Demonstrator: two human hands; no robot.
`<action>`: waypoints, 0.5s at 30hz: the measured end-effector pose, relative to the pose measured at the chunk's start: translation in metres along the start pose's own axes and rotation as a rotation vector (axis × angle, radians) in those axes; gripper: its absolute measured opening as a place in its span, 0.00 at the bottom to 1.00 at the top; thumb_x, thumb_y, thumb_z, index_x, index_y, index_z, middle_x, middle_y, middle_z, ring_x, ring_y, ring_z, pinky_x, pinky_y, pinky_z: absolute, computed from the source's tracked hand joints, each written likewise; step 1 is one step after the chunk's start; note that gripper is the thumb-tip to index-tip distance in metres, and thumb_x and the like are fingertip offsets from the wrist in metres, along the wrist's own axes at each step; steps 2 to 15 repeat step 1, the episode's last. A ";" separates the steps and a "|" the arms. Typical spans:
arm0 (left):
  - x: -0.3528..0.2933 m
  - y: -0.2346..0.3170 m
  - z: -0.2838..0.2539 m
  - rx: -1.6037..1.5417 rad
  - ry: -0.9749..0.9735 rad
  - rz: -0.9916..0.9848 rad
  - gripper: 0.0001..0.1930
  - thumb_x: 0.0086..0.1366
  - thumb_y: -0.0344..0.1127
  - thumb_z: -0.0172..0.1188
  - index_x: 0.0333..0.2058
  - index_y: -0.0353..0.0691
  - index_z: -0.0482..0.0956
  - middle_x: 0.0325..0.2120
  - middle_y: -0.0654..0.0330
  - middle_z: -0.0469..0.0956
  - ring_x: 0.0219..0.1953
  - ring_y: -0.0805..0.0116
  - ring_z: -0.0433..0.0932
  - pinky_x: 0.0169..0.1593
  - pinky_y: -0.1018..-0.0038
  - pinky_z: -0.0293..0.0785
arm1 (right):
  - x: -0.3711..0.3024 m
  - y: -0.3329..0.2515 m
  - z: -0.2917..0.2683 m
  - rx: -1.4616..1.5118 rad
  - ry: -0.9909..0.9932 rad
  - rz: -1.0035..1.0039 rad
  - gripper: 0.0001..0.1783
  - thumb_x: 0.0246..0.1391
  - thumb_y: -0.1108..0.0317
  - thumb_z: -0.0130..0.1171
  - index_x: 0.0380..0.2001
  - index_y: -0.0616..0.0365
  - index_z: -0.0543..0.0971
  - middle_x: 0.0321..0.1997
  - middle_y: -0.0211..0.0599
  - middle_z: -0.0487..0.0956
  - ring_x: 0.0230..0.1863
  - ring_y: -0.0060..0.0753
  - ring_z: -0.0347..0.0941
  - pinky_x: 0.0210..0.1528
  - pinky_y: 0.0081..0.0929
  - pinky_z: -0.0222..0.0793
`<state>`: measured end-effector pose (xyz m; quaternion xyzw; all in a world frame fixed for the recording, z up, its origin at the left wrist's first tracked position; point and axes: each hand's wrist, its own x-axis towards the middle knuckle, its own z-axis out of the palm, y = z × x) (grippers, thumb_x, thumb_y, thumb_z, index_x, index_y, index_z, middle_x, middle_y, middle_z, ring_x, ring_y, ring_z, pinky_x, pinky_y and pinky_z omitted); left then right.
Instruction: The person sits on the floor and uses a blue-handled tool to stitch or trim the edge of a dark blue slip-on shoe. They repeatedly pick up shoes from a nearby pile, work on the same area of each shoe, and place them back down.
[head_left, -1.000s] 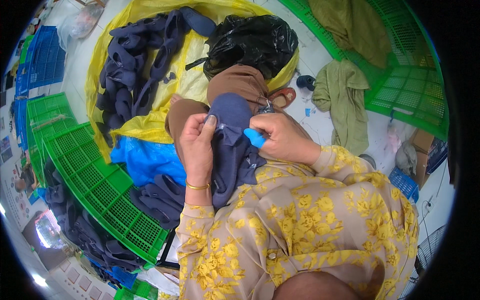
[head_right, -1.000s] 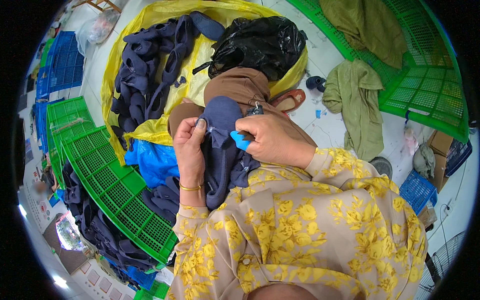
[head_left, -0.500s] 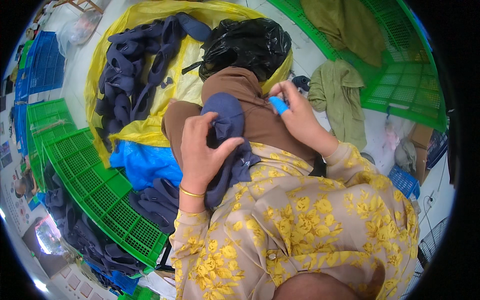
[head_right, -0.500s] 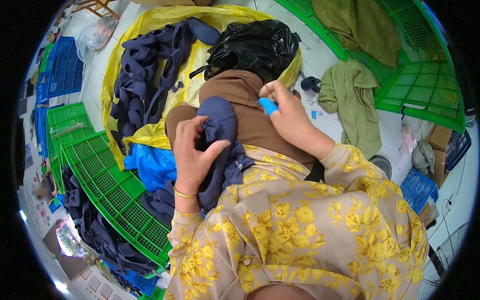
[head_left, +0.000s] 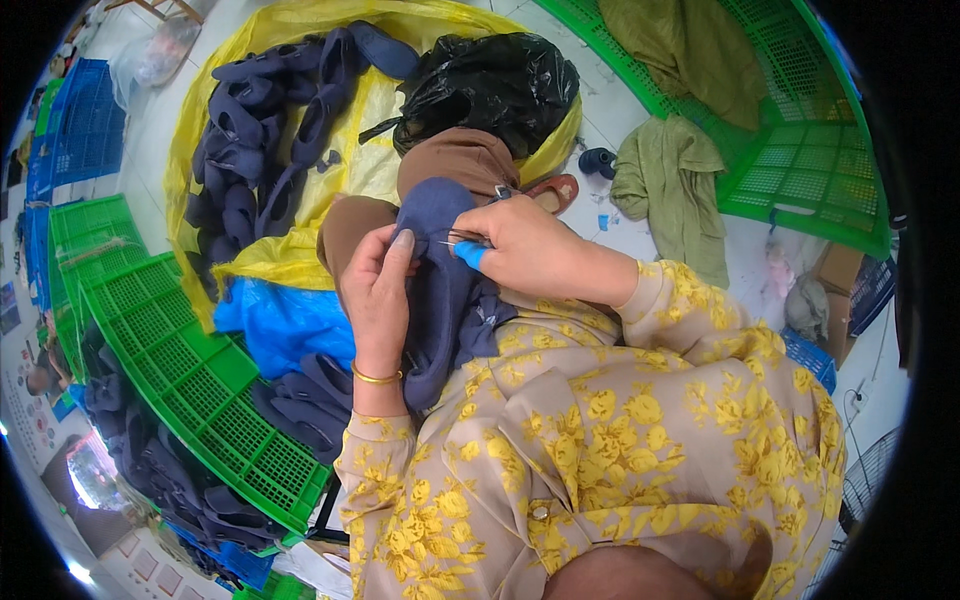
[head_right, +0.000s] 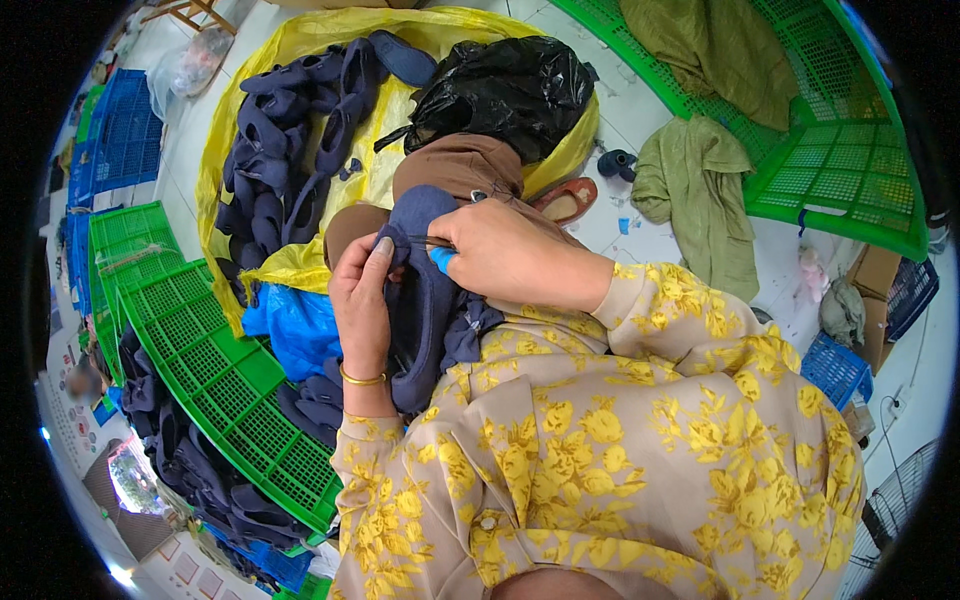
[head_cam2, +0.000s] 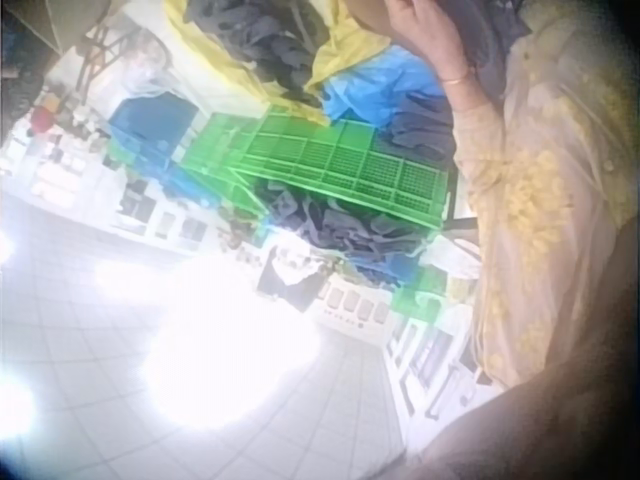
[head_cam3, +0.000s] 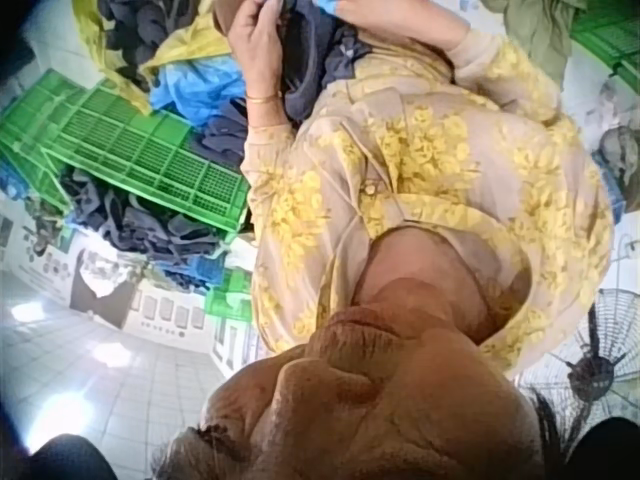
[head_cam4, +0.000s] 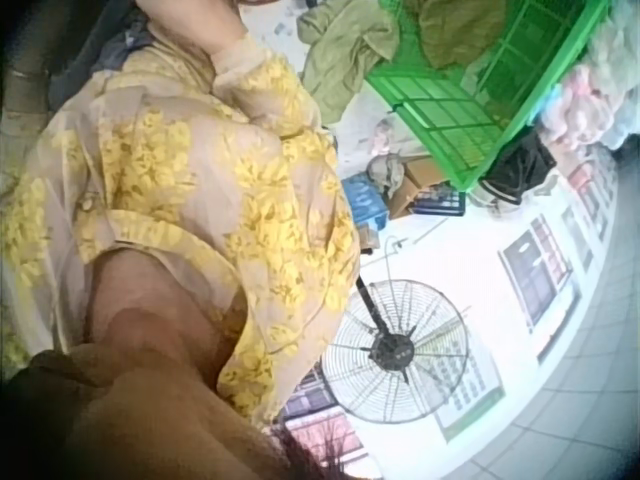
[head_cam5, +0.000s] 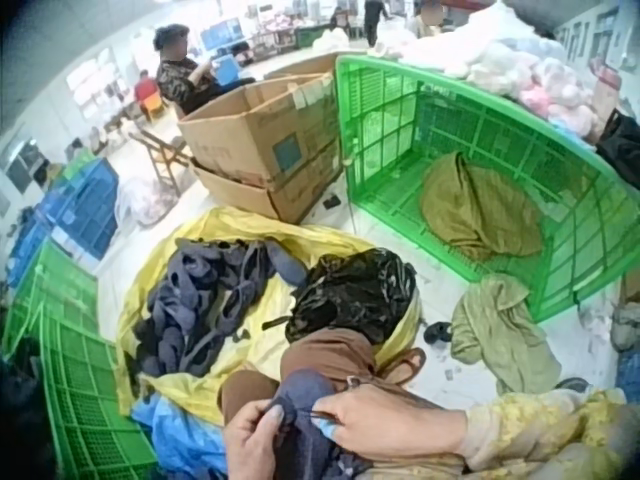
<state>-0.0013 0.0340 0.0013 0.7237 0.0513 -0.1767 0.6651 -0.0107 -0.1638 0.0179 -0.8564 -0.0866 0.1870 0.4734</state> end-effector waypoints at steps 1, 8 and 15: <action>0.000 0.000 0.000 0.001 -0.001 -0.005 0.10 0.67 0.35 0.57 0.41 0.34 0.78 0.30 0.69 0.76 0.31 0.83 0.71 0.37 0.85 0.68 | 0.002 0.000 0.000 -0.027 -0.024 0.012 0.08 0.54 0.69 0.56 0.33 0.64 0.79 0.27 0.48 0.79 0.28 0.37 0.76 0.33 0.32 0.69; 0.000 0.000 0.000 0.001 -0.001 -0.005 0.10 0.67 0.35 0.57 0.41 0.34 0.78 0.30 0.69 0.76 0.31 0.83 0.71 0.37 0.85 0.68 | 0.002 0.000 0.000 -0.027 -0.024 0.012 0.08 0.54 0.69 0.56 0.33 0.64 0.79 0.27 0.48 0.79 0.28 0.37 0.76 0.33 0.32 0.69; 0.000 0.000 0.000 0.001 -0.001 -0.005 0.10 0.67 0.35 0.57 0.41 0.34 0.78 0.30 0.69 0.76 0.31 0.83 0.71 0.37 0.85 0.68 | 0.002 0.000 0.000 -0.027 -0.024 0.012 0.08 0.54 0.69 0.56 0.33 0.64 0.79 0.27 0.48 0.79 0.28 0.37 0.76 0.33 0.32 0.69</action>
